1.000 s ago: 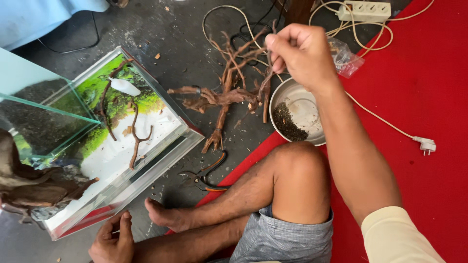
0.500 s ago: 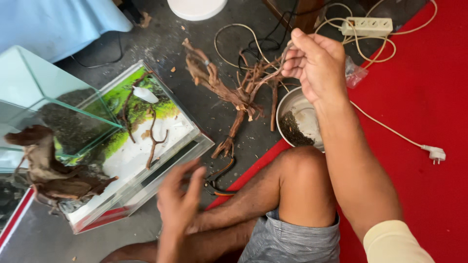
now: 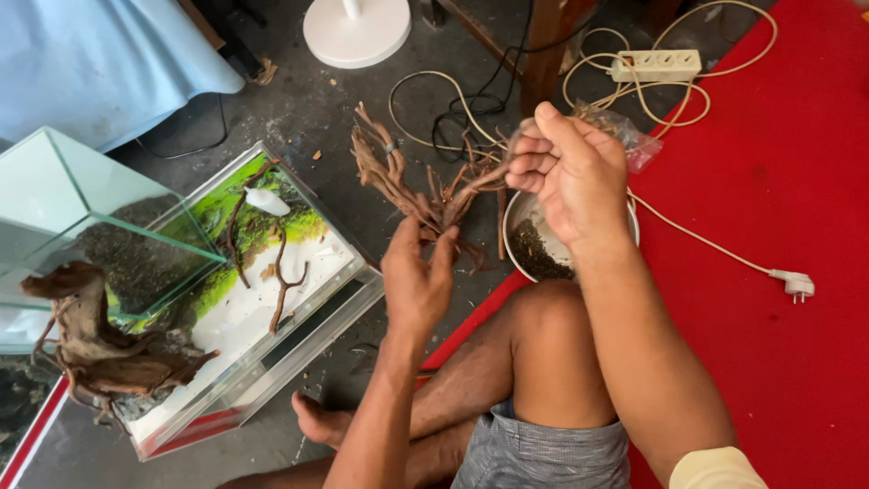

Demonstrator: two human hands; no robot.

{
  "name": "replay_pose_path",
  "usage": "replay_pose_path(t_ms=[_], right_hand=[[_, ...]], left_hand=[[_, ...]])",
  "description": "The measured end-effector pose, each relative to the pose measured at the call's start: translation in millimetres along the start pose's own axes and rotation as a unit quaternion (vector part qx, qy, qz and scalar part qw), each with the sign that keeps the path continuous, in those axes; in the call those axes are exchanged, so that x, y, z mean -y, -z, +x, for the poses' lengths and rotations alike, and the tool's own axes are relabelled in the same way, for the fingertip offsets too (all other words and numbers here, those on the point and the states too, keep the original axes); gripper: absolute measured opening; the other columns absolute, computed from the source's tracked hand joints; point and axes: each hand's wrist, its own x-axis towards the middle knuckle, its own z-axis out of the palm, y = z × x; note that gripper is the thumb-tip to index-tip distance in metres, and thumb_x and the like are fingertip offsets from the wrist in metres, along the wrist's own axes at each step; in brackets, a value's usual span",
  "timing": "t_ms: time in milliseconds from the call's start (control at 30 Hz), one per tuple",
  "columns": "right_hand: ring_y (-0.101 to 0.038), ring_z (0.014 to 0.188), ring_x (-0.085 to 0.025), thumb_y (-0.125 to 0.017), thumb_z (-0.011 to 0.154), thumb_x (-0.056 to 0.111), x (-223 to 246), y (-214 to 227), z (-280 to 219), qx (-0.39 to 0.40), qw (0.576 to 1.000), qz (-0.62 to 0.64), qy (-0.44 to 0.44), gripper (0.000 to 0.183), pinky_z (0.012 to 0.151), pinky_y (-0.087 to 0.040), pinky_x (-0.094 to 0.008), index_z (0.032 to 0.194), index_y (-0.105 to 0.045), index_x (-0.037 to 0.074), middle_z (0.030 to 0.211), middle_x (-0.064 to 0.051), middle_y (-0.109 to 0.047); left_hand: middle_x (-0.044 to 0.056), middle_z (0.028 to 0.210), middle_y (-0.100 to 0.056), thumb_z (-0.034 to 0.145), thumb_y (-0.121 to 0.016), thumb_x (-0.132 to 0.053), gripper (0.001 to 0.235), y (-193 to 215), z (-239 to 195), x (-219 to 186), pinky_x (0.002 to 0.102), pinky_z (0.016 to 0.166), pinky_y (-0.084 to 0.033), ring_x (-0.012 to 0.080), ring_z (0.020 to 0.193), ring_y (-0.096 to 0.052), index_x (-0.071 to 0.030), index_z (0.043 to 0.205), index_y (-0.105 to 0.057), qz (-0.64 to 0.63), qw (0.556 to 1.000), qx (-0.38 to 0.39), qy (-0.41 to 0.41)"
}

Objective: The person sits on the floor and arranges pieces of driftwood inside a small glass terrarium. They use pruning shears to trim the branches and a white bottle to apply adhesive, securing the wood pieces to the substrate.

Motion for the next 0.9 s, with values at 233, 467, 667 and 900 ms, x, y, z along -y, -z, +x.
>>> replay_pose_path(t_ms=[233,467,667,900], right_hand=[[-0.081,0.073,-0.023,-0.067,0.107,0.022,14.3,35.6,-13.4,0.032,0.994,-0.094,0.037,0.023,0.064,-0.072,-0.040,0.107,-0.074,0.000,0.094,-0.017,-0.080],[-0.079,0.068,-0.021,-0.070,0.104,0.014,3.9,68.4,-12.6,0.000,0.989,-0.131,0.074,0.015,0.059,-0.070,-0.034,0.105,-0.072,-0.001,0.089,-0.016,-0.078],[-0.073,0.084,-0.014,-0.069,0.108,0.018,43.4,69.5,-13.9,0.008,0.941,-0.261,0.216,0.016,0.070,-0.067,-0.026,0.118,-0.068,0.005,0.098,-0.010,-0.073],[-0.074,0.116,-0.028,-0.054,0.115,0.029,93.5,22.8,-23.7,0.253,0.839,-0.397,0.272,0.044,0.092,-0.064,-0.035,0.144,-0.057,-0.005,0.130,-0.019,-0.071]], left_hand=[[0.016,0.102,-0.081,0.099,-0.074,-0.019,0.018,20.5,18.6,5.7,0.045,0.089,-0.059,0.0310,0.100,-0.079,-0.009,0.114,-0.074,-0.038,0.999,-0.006,0.011],[0.016,0.100,-0.078,0.102,-0.072,-0.010,0.015,46.5,29.6,-2.0,0.038,0.088,-0.060,0.0186,0.097,-0.072,-0.001,0.113,-0.068,-0.107,0.994,0.014,0.018],[0.007,0.089,-0.071,0.103,-0.071,-0.013,0.010,68.3,30.9,-19.2,0.031,0.080,-0.055,0.0117,0.084,-0.064,-0.005,0.103,-0.064,-0.073,0.995,0.057,0.039],[-0.003,0.092,-0.072,0.095,-0.068,-0.014,0.012,67.6,30.4,-37.6,0.027,0.077,-0.051,0.0084,0.083,-0.061,-0.010,0.106,-0.070,0.012,0.988,0.138,0.064]])
